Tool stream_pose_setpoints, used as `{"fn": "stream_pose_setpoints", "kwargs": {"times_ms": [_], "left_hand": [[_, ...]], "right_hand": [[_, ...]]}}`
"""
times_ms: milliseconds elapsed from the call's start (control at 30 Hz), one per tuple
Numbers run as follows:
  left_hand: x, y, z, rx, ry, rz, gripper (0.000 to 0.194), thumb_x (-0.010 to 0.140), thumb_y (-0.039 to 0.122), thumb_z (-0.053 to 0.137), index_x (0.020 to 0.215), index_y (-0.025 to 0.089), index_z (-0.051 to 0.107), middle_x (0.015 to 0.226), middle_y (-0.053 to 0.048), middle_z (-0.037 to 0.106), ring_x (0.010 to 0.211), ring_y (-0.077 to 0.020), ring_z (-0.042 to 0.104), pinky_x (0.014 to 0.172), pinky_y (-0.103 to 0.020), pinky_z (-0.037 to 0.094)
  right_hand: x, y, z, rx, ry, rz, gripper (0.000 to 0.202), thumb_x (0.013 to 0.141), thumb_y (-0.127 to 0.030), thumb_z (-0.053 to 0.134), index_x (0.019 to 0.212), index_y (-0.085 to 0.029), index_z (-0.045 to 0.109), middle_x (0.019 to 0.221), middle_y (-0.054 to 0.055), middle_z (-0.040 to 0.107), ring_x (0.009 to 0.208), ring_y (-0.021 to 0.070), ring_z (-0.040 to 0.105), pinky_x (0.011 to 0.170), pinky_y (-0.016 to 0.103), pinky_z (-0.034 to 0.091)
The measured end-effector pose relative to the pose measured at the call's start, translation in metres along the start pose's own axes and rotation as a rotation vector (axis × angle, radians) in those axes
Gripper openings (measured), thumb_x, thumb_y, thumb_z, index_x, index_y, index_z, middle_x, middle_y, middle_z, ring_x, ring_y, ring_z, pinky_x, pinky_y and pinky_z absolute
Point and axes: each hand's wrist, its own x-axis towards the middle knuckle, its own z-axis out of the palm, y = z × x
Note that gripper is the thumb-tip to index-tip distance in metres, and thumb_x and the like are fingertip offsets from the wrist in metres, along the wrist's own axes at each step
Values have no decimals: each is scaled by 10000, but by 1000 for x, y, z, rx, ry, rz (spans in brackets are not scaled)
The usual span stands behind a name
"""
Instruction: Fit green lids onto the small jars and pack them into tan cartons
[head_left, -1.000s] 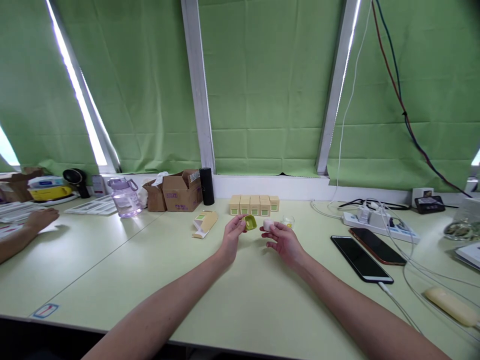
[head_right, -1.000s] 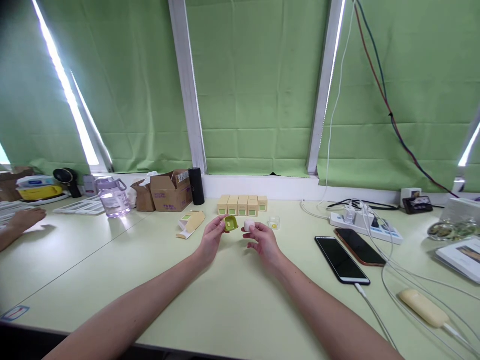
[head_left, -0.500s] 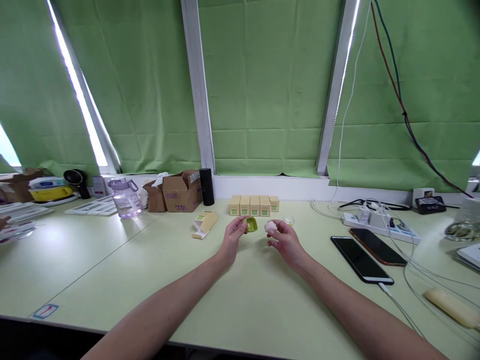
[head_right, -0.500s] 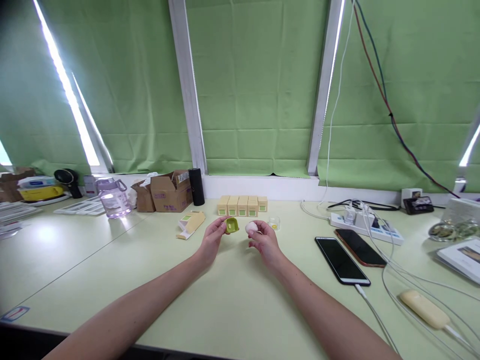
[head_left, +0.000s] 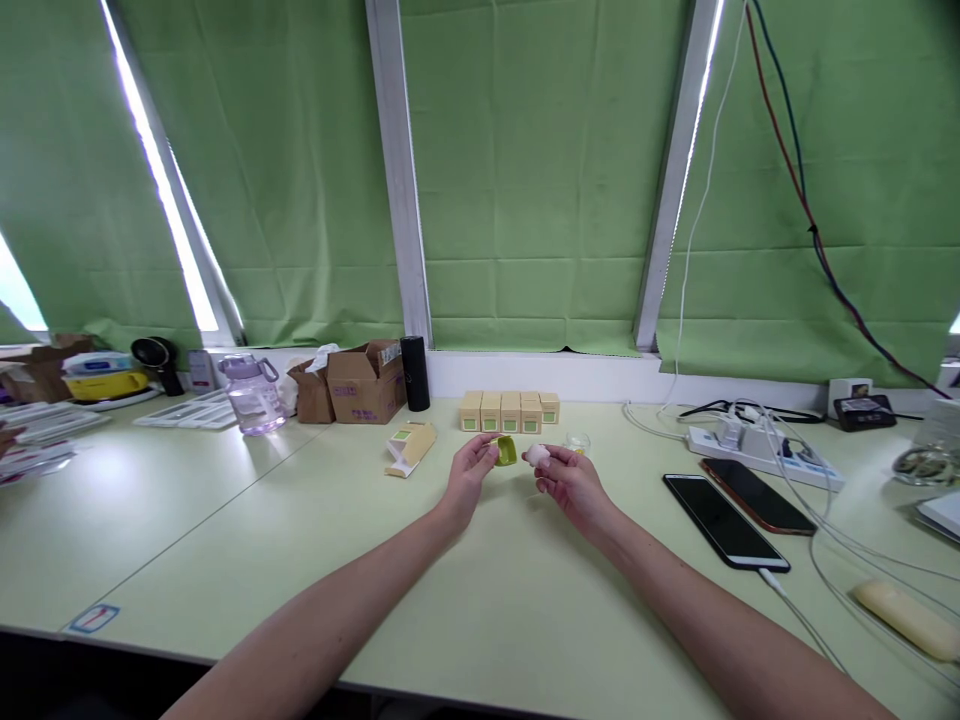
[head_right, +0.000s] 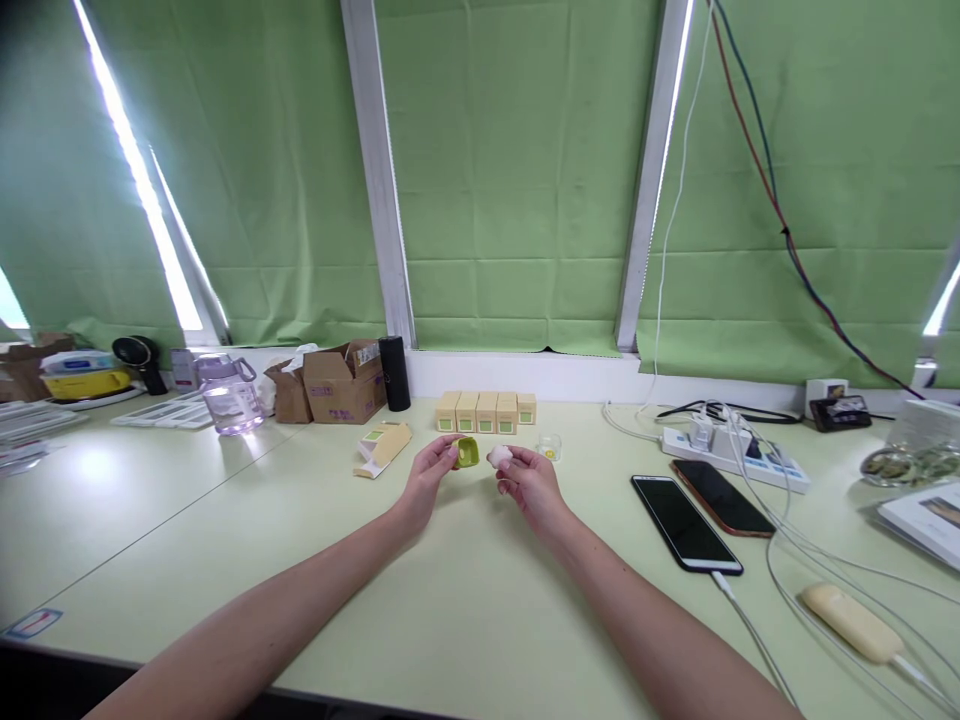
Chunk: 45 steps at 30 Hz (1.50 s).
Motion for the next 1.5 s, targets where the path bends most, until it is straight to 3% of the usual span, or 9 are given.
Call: {"fn": "stream_pose_setpoints", "kwargs": {"times_ms": [267,633,1100,1267,1500], "left_hand": [[-1,-5,-1,114,-35,37,474,831,556,754,1110,178,695,935,-78,734,911,-229,681,856,-342,500],[-2,-10,-3,486,-7,185,417,880,535,693,1133,205,716,1152,-107,701,945,-214,648,889,-371,525],[-4,-5,0,565,-40,217,371,870,495,708,1116,216,706,1162,-99,674,994,-225,628,894,-386,523],[-6,-3,0,594,-48,220,371,862,521,718,1060,209,693,1086,-86,673,983,-222,628,884,-378,519],[-8,-2,4,624,-51,216,343,831,512,742,983,214,667,1009,-61,662,946,-216,611,862,-372,513]], "right_hand": [[-4,-1,4,-117,47,-92,471,598,-455,926,942,-192,741,853,45,702,708,155,569,539,264,455],[-4,4,6,-270,17,-178,513,613,-533,894,940,-173,733,832,61,716,753,191,624,538,269,491],[-5,6,8,-334,-21,-233,491,672,-575,857,905,-155,756,821,78,732,740,201,640,541,286,496],[-7,5,9,-353,-17,-231,499,687,-599,841,893,-153,752,737,49,688,672,173,600,561,296,507],[-8,8,8,-354,-14,-213,561,701,-637,814,964,-147,744,781,60,694,676,169,592,566,302,519]]}}
